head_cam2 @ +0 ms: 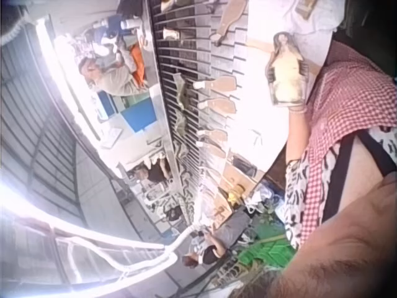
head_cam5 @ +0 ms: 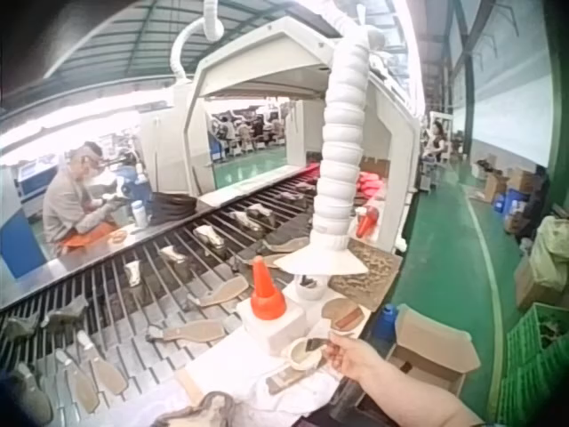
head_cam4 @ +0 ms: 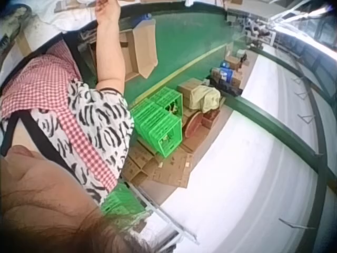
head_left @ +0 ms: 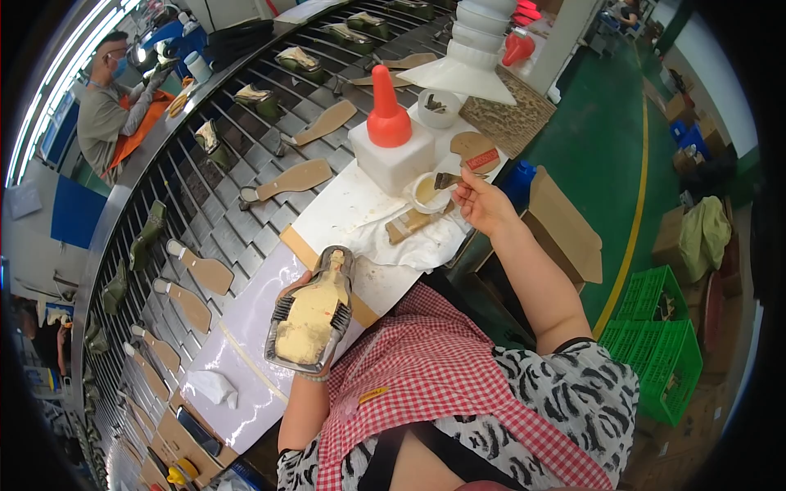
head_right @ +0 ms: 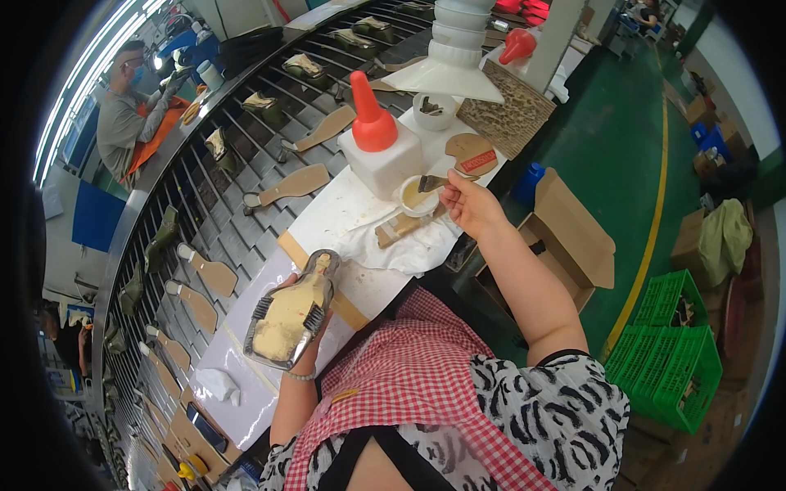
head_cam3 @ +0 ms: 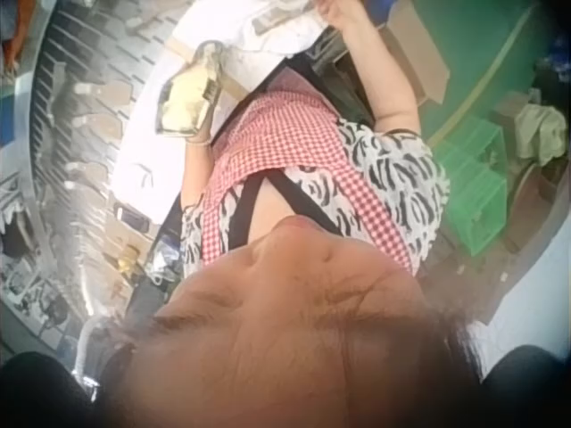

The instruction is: Applying adhesive with a brush to the edges of shoe soles on a manufacturing assembly line.

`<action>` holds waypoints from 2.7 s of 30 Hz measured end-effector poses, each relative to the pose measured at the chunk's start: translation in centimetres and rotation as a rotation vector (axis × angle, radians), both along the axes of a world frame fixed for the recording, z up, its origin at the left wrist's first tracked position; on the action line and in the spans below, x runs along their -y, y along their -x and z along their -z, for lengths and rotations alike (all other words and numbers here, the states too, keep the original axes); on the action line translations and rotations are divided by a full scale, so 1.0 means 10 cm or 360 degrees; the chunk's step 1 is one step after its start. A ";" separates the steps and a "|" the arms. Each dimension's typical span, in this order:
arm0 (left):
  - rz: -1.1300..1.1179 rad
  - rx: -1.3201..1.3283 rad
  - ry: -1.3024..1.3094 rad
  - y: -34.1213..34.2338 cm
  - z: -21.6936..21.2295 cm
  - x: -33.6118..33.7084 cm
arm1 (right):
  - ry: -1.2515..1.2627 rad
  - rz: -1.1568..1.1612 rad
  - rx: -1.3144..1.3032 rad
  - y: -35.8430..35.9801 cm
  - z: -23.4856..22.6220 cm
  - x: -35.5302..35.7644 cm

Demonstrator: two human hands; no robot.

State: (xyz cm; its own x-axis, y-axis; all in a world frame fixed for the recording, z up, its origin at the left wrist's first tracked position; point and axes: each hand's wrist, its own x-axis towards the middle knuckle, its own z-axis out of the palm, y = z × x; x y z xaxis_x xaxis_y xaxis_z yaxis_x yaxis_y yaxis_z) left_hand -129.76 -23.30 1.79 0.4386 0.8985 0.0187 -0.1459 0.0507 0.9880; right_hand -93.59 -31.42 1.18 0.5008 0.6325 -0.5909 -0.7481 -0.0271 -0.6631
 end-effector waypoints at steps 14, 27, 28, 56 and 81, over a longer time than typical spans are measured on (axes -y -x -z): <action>0.0040 0.0020 -0.0571 0.00 0.49 0.40 | -0.0892 -0.0844 0.0581 1.29 -0.92 0.36; -0.0033 -0.0227 -0.0946 0.05 0.40 0.43 | -0.0609 -0.1215 0.0968 1.82 -0.95 0.39; -0.0028 -0.0224 -0.0967 0.04 0.35 0.43 | -0.0606 -0.1213 0.0966 1.82 -0.94 0.39; 0.0480 0.0106 0.0538 0.35 0.14 0.03 | -0.0956 -0.0794 0.0720 1.81 -1.14 0.40; 0.1271 0.0227 0.0439 0.39 -0.27 0.05 | -0.1020 -0.0906 0.2262 2.06 -1.21 0.32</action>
